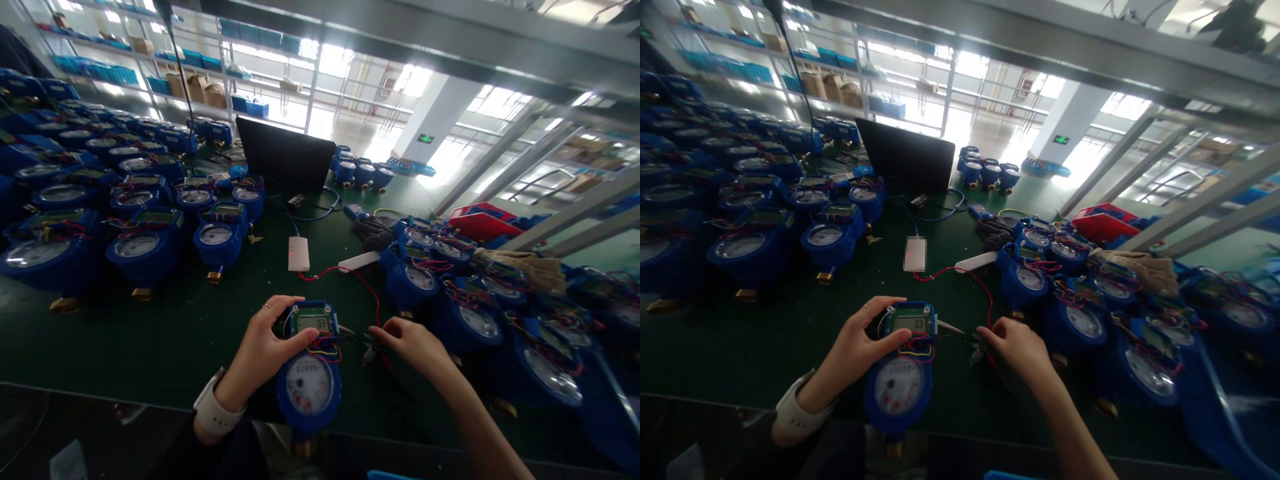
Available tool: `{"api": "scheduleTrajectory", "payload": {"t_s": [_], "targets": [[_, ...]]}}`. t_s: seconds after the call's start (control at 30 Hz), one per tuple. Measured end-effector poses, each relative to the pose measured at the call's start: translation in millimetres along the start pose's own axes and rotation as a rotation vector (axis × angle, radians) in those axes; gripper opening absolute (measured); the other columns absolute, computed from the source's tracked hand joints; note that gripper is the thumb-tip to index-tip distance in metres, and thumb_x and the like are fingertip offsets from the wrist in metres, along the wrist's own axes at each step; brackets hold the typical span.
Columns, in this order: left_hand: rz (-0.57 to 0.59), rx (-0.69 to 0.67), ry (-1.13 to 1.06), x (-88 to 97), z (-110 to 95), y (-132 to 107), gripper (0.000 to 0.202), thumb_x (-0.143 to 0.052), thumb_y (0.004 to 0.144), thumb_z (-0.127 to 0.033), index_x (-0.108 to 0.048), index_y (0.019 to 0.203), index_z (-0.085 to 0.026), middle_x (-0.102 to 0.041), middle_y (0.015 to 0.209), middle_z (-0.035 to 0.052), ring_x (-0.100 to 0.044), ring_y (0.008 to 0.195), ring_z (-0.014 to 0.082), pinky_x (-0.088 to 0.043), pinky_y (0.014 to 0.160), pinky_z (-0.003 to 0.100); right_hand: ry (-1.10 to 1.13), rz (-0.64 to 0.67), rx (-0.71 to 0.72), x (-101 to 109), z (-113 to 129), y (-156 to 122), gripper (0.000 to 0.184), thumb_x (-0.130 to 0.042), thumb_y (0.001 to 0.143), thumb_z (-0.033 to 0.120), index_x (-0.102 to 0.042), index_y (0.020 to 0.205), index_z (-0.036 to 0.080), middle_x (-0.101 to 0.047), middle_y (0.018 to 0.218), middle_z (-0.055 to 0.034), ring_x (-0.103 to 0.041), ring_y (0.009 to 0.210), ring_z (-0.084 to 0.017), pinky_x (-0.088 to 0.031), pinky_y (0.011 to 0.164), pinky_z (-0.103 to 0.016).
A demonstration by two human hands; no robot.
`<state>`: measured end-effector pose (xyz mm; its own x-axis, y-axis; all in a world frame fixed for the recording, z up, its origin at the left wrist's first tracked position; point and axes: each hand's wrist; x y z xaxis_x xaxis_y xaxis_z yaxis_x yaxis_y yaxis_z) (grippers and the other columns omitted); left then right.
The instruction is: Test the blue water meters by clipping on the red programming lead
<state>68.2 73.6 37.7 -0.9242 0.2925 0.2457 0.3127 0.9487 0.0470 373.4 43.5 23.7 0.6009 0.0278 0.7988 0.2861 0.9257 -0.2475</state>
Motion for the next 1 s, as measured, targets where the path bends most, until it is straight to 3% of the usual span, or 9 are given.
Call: {"api": "scheduleTrajectory", "payload": {"t_s": [0.13, 0.23, 0.37, 0.43, 0.57, 0.7, 0.8, 0.9, 1.0], "targets": [[-0.045, 0.003, -0.045, -1.6, 2, -4, 0.044, -0.077, 0.075, -0.042, -0.07, 0.113, -0.021, -0.064, 0.116, 0.0081, -0.063, 0.108, 0.0277, -0.052, 0.095, 0.043, 0.106, 0.031, -0.038, -18, -5, 7, 0.036, -0.074, 0.077, 0.052, -0.067, 0.065, 0.019, -0.066, 0.058, -0.0008, -0.059, 0.052, -0.016, -0.045, 0.053, -0.029], [-0.088, 0.014, -0.059, -1.9, 4, -11, 0.046, -0.08, 0.072, -0.042, -0.072, 0.112, -0.021, -0.063, 0.115, 0.0078, -0.063, 0.108, 0.0278, -0.053, 0.095, 0.042, 0.308, -0.031, 0.035, -20, 4, 6, 0.047, -0.071, 0.074, 0.066, -0.064, 0.073, 0.019, -0.067, 0.064, -0.0013, -0.062, 0.057, -0.017, -0.049, 0.054, -0.029], [-0.114, 0.041, -0.052, -3.9, 3, -20, 0.047, -0.081, 0.071, -0.043, -0.072, 0.112, -0.021, -0.063, 0.115, 0.0085, -0.063, 0.105, 0.0276, -0.053, 0.093, 0.042, 0.596, -0.108, 0.098, -13, 25, -2, 0.058, -0.061, 0.074, 0.079, -0.054, 0.084, 0.023, -0.073, 0.076, -0.0045, -0.063, 0.054, -0.016, -0.047, 0.042, -0.024], [-0.122, 0.037, -0.032, -5.4, 3, -23, 0.046, -0.081, 0.072, -0.043, -0.072, 0.112, -0.022, -0.063, 0.115, 0.0083, -0.063, 0.106, 0.0277, -0.053, 0.094, 0.042, 0.714, -0.046, 0.106, -9, 38, -7, 0.057, -0.066, 0.073, 0.077, -0.054, 0.084, 0.022, -0.075, 0.08, -0.0062, -0.063, 0.05, -0.014, -0.047, 0.039, -0.022], [-0.134, 0.034, -0.018, -8.0, 3, -25, 0.045, -0.081, 0.073, -0.042, -0.071, 0.112, -0.023, -0.064, 0.114, 0.0081, -0.063, 0.106, 0.0284, -0.052, 0.094, 0.044, 0.865, 0.133, 0.12, -1, 64, -19, 0.056, -0.088, 0.059, 0.059, -0.068, 0.093, 0.019, -0.078, 0.089, -0.0091, -0.068, 0.054, -0.014, -0.053, 0.042, -0.019], [-0.135, 0.021, -0.026, -9.1, 4, -24, 0.045, -0.082, 0.073, -0.042, -0.071, 0.113, -0.023, -0.064, 0.115, 0.0085, -0.063, 0.107, 0.0292, -0.051, 0.093, 0.045, 0.931, 0.203, 0.172, 1, 77, -28, 0.04, -0.084, 0.072, 0.053, -0.071, 0.091, 0.021, -0.078, 0.1, -0.0103, -0.064, 0.047, -0.01, -0.048, 0.033, -0.015], [-0.133, 0.011, -0.029, -9.5, 5, -25, 0.048, -0.083, 0.073, -0.044, -0.07, 0.114, -0.023, -0.064, 0.115, 0.0089, -0.063, 0.107, 0.0298, -0.051, 0.092, 0.046, 0.935, 0.251, 0.255, 1, 80, -31, 0.027, -0.077, 0.084, 0.046, -0.069, 0.092, 0.022, -0.079, 0.101, -0.0092, -0.071, 0.056, -0.014, -0.053, 0.038, -0.016], [-0.129, 0.013, -0.03, -9.7, 5, -26, 0.049, -0.083, 0.073, -0.043, -0.07, 0.114, -0.022, -0.064, 0.115, 0.0088, -0.063, 0.106, 0.0296, -0.051, 0.091, 0.046, 0.841, 0.248, 0.328, 0, 81, -35, 0.025, -0.076, 0.085, 0.045, -0.067, 0.093, 0.022, -0.081, 0.095, -0.0088, -0.075, 0.065, -0.018, -0.06, 0.047, -0.022], [-0.127, 0.014, -0.034, -10.0, 5, -27, 0.049, -0.083, 0.073, -0.043, -0.069, 0.115, -0.021, -0.064, 0.116, 0.0089, -0.063, 0.107, 0.0297, -0.051, 0.091, 0.046, 0.713, 0.154, 0.313, 0, 84, -43, 0.027, -0.081, 0.08, 0.044, -0.069, 0.088, 0.022, -0.081, 0.093, -0.0076, -0.074, 0.065, -0.019, -0.063, 0.053, -0.025]]}}
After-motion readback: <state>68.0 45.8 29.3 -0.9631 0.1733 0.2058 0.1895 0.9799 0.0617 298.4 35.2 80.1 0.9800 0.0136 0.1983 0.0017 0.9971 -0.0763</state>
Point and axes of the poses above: each hand's wrist, its own y-axis towards the middle knuckle, its own x-axis out of the back of the hand, z = x × y
